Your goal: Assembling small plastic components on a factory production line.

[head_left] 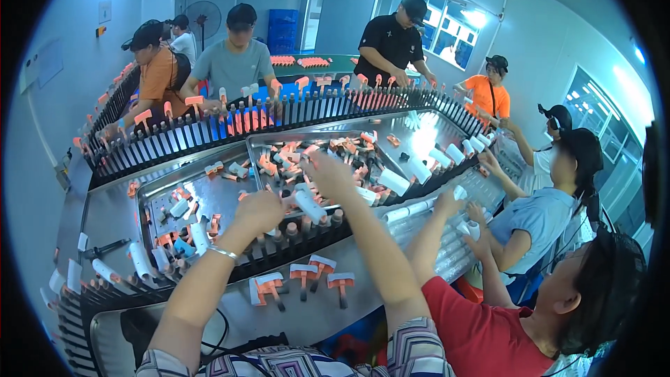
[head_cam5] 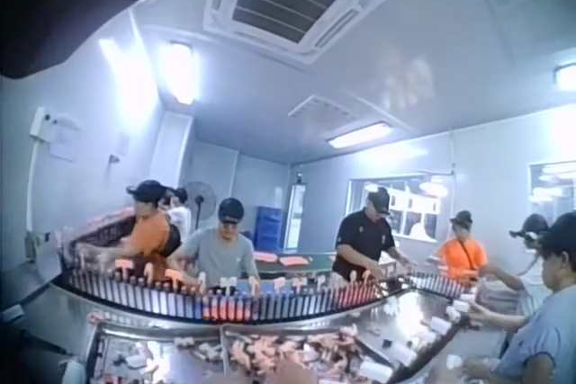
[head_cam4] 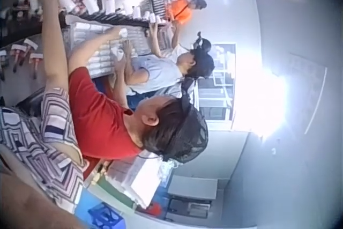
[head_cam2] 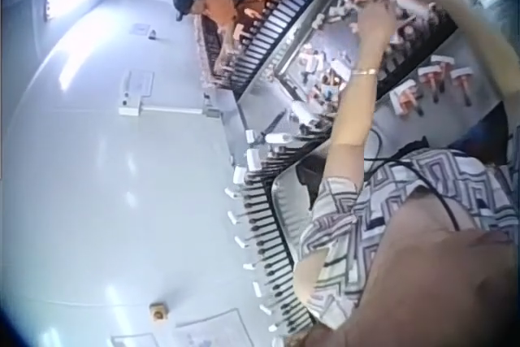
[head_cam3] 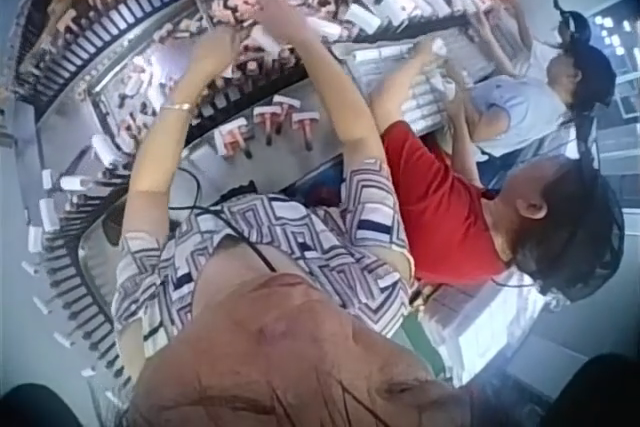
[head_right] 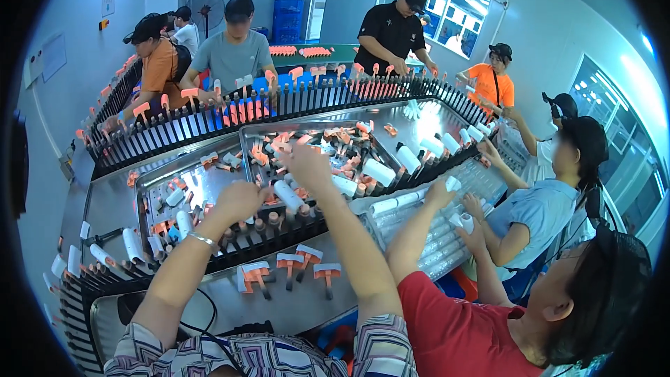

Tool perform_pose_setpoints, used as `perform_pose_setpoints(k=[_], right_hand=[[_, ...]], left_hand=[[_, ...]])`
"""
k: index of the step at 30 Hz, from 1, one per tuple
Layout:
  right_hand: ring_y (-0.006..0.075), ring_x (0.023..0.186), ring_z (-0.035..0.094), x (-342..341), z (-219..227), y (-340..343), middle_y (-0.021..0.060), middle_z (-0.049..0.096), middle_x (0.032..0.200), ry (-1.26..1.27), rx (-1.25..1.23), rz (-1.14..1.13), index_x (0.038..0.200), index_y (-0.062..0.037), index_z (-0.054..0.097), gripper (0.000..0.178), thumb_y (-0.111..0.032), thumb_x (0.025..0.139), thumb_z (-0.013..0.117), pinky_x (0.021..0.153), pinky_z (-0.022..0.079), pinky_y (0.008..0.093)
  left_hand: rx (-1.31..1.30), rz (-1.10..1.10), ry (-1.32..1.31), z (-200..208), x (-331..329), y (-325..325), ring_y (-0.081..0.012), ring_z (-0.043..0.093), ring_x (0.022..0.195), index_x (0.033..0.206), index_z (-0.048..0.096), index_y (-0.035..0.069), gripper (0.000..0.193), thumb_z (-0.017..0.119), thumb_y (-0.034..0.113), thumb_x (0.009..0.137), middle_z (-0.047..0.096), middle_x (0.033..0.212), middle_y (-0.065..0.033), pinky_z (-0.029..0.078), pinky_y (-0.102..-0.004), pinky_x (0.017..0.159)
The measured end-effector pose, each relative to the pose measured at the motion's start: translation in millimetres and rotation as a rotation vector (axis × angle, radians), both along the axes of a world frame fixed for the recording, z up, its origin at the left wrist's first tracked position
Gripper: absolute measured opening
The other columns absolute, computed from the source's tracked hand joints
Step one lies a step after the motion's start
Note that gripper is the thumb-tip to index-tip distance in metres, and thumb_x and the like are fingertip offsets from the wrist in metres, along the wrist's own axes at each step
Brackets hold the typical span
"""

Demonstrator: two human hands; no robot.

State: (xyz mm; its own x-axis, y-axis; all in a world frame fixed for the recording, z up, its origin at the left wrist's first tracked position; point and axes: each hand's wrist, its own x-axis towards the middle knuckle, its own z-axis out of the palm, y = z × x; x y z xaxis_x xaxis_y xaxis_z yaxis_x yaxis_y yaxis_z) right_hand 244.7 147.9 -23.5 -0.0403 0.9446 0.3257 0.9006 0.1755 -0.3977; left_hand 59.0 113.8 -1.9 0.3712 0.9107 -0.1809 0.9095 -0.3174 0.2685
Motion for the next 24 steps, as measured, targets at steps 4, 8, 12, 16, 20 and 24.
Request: perform_pose_setpoints(k=[4, 8, 12, 16, 20, 24], right_hand=[[0.0341, 0.095, 0.061, 60, 57, 13, 0.0173, 0.064, 0.102, -0.039, 0.385, -0.182, 0.107, -0.0052, 0.062, 0.039, -0.039, 0.09, 0.05, 0.082, 0.047, 0.0431], [0.0342, 0.096, 0.061, 99, 7, 24, 0.0148, 0.065, 0.101, -0.22, 0.187, -0.339, 0.107, -0.0093, 0.063, 0.035, -0.036, 0.092, 0.048, 0.083, 0.047, 0.0442], [0.034, 0.099, 0.061, 164, -87, 41, 0.0147, 0.064, 0.104, -0.303, 0.031, -0.034, 0.114, -0.0115, 0.058, 0.036, -0.035, 0.093, 0.04, 0.085, 0.046, 0.0456], [0.0308, 0.095, 0.062, 107, -62, 45, 0.0108, 0.06, 0.114, -0.387, -0.172, -0.027, 0.112, -0.0108, 0.057, 0.032, -0.031, 0.09, 0.046, 0.078, 0.05, 0.0456], [0.0351, 0.089, 0.062, 50, -36, 29, 0.0156, 0.063, 0.098, -0.049, -0.147, 0.001, 0.105, -0.0092, 0.059, 0.034, -0.037, 0.091, 0.045, 0.075, 0.048, 0.0469], [0.0345, 0.089, 0.062, 51, 14, 23, 0.0147, 0.065, 0.097, 0.027, 0.104, -0.009, 0.102, -0.0059, 0.061, 0.038, -0.04, 0.09, 0.049, 0.078, 0.047, 0.0447]], left_hand=[[0.117, -0.099, -0.044, -12, -31, 10, -0.0352, 0.063, 0.086, 0.099, 0.068, 0.01, 0.045, 0.037, 0.043, 0.094, 0.067, 0.091, -0.0165, 0.049, -0.0448, 0.078], [0.049, 0.012, -0.029, -6, -53, -7, -0.0329, 0.062, 0.094, 0.107, 0.066, 0.011, 0.041, 0.041, 0.041, 0.093, 0.066, 0.098, -0.016, 0.048, -0.0432, 0.082], [0.397, -0.065, -0.077, -17, -42, -1, -0.0329, 0.061, 0.094, 0.104, 0.064, 0.005, 0.034, 0.051, 0.034, 0.09, 0.064, 0.103, -0.015, 0.048, -0.0432, 0.081], [0.696, -0.235, -0.375, 20, 1, -3, -0.0342, 0.059, 0.091, 0.101, 0.061, 0.002, 0.023, 0.056, 0.021, 0.088, 0.063, 0.096, -0.0149, 0.047, -0.043, 0.078], [0.561, -0.268, -0.388, 17, 46, 17, -0.0346, 0.061, 0.084, 0.091, 0.062, 0.001, 0.029, 0.047, 0.026, 0.091, 0.063, 0.091, -0.0187, 0.048, -0.0456, 0.077], [0.142, -0.177, -0.014, -25, 45, 28, -0.0372, 0.062, 0.088, 0.102, 0.064, 0.003, 0.033, 0.046, 0.028, 0.09, 0.065, 0.094, -0.0199, 0.048, -0.0472, 0.076]])
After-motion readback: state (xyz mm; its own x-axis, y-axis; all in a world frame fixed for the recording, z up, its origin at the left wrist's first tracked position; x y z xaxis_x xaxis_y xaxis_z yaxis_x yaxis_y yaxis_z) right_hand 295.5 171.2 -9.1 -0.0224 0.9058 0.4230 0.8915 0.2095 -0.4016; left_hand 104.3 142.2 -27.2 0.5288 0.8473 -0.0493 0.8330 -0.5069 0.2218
